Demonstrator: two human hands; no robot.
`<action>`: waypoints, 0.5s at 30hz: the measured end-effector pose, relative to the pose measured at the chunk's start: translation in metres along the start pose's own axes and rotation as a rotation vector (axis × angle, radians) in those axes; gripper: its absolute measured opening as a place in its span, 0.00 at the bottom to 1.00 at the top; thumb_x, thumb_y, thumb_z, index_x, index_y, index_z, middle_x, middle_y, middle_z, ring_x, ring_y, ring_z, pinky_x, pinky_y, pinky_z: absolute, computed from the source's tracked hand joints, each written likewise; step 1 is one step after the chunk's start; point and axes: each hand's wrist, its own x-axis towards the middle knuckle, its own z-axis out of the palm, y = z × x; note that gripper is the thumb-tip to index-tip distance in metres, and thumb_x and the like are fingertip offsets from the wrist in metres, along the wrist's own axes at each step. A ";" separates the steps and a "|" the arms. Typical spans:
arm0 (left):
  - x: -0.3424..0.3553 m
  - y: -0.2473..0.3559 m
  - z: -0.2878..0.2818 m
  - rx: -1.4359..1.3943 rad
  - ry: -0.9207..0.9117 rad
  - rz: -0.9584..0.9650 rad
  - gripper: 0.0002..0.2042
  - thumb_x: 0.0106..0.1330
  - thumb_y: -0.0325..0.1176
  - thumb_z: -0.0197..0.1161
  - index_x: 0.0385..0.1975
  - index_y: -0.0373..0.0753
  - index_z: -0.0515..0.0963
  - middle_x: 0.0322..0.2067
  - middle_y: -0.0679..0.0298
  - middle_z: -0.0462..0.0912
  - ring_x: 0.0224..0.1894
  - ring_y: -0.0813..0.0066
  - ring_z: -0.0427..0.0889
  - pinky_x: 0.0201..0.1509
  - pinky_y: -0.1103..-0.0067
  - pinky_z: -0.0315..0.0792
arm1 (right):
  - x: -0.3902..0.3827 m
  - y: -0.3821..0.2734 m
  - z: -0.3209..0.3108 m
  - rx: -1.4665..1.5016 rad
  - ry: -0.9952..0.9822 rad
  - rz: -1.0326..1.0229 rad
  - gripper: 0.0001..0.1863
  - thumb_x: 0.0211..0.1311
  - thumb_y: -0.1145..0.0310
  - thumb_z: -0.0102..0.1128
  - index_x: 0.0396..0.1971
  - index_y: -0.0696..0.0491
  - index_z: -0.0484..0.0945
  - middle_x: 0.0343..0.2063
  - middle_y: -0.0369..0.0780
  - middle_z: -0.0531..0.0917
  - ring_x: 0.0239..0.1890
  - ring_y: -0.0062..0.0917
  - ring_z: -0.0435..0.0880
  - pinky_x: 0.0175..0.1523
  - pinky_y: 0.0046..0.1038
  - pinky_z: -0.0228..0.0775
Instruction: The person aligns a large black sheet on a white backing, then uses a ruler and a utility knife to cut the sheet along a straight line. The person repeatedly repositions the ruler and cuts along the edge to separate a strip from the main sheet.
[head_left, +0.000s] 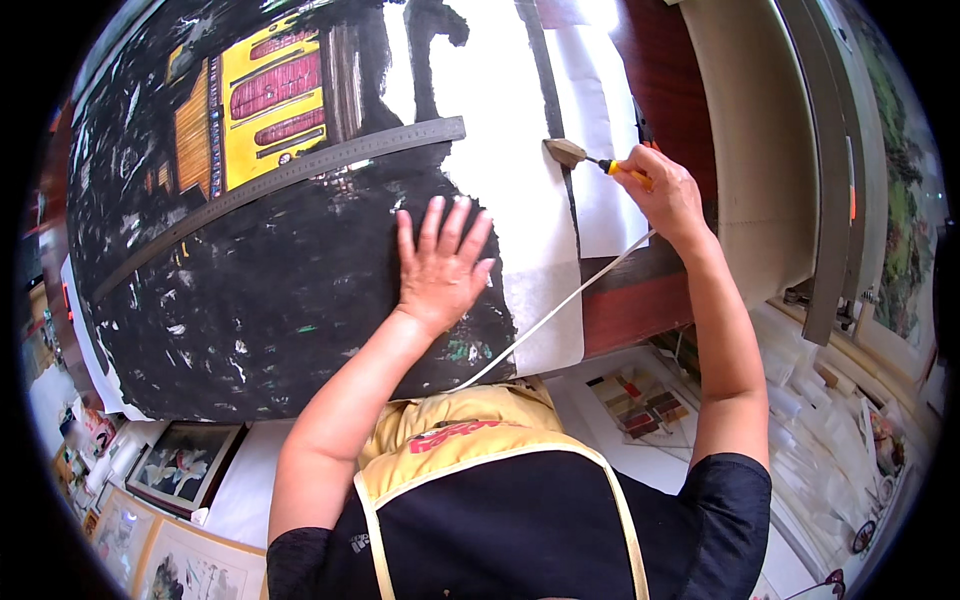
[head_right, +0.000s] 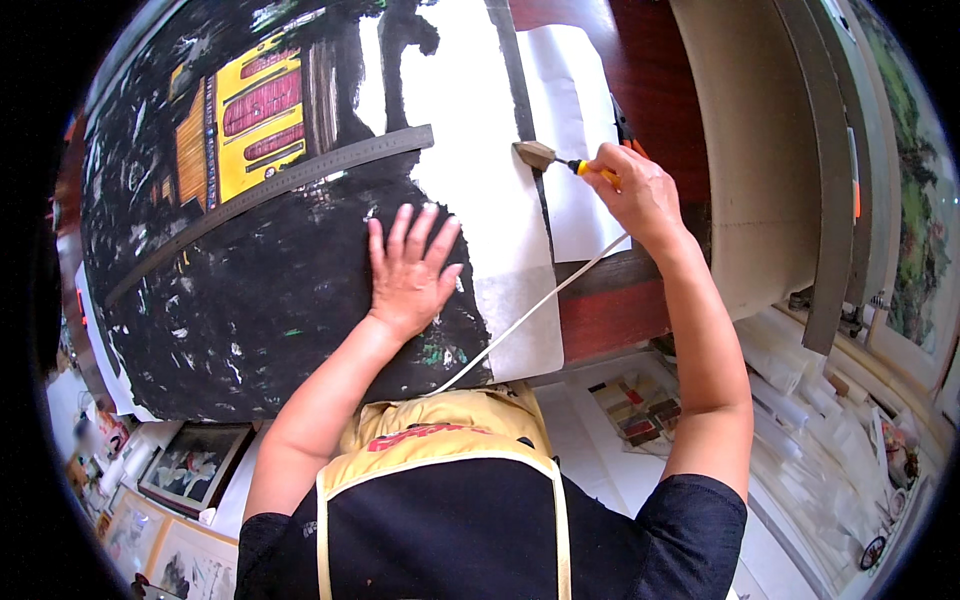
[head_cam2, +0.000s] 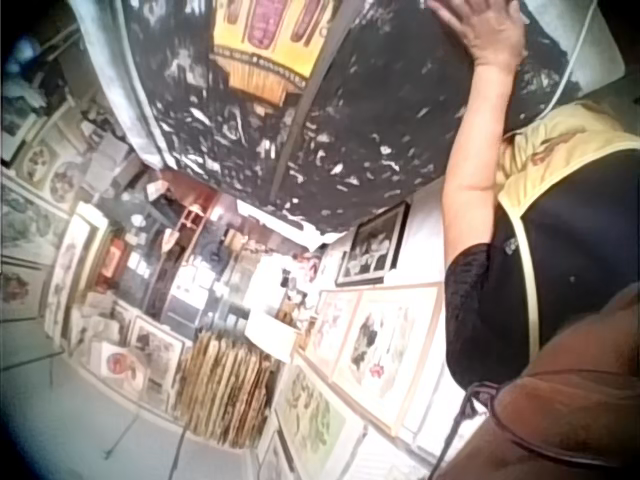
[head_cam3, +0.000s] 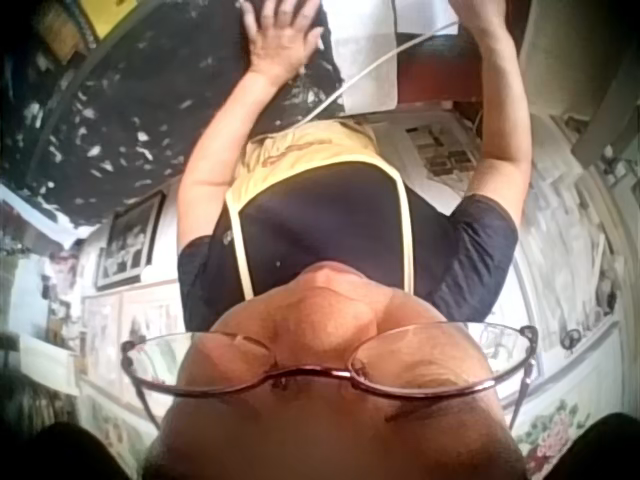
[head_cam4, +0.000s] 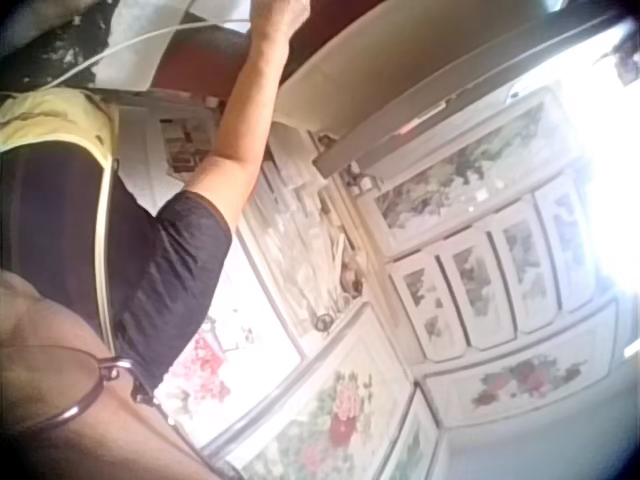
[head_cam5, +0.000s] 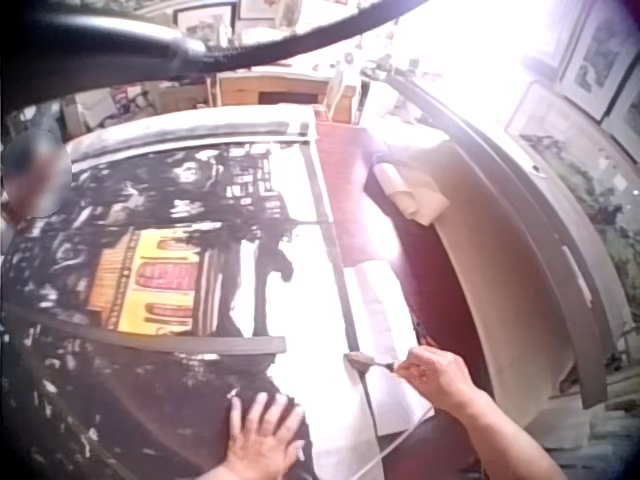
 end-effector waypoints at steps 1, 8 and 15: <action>0.003 0.007 0.002 -0.026 -0.012 0.035 0.30 0.64 0.47 0.65 0.68 0.56 0.69 0.71 0.63 0.61 0.76 0.55 0.52 0.77 0.44 0.38 | -0.001 0.002 -0.001 0.019 0.028 0.023 0.09 0.64 0.64 0.68 0.34 0.52 0.77 0.33 0.37 0.85 0.34 0.35 0.86 0.37 0.34 0.77; 0.022 0.041 0.030 -0.008 -0.050 0.140 0.31 0.66 0.53 0.61 0.71 0.63 0.65 0.74 0.66 0.58 0.77 0.56 0.48 0.77 0.43 0.37 | -0.005 0.006 -0.010 0.062 0.037 -0.064 0.07 0.62 0.66 0.68 0.32 0.52 0.79 0.31 0.39 0.84 0.33 0.37 0.84 0.37 0.33 0.77; 0.023 0.041 0.031 0.025 -0.064 0.156 0.32 0.67 0.54 0.60 0.72 0.64 0.63 0.75 0.66 0.53 0.78 0.55 0.46 0.77 0.43 0.37 | 0.004 0.015 -0.005 -0.020 -0.040 -0.020 0.08 0.63 0.65 0.68 0.32 0.52 0.78 0.31 0.38 0.85 0.34 0.37 0.85 0.37 0.35 0.77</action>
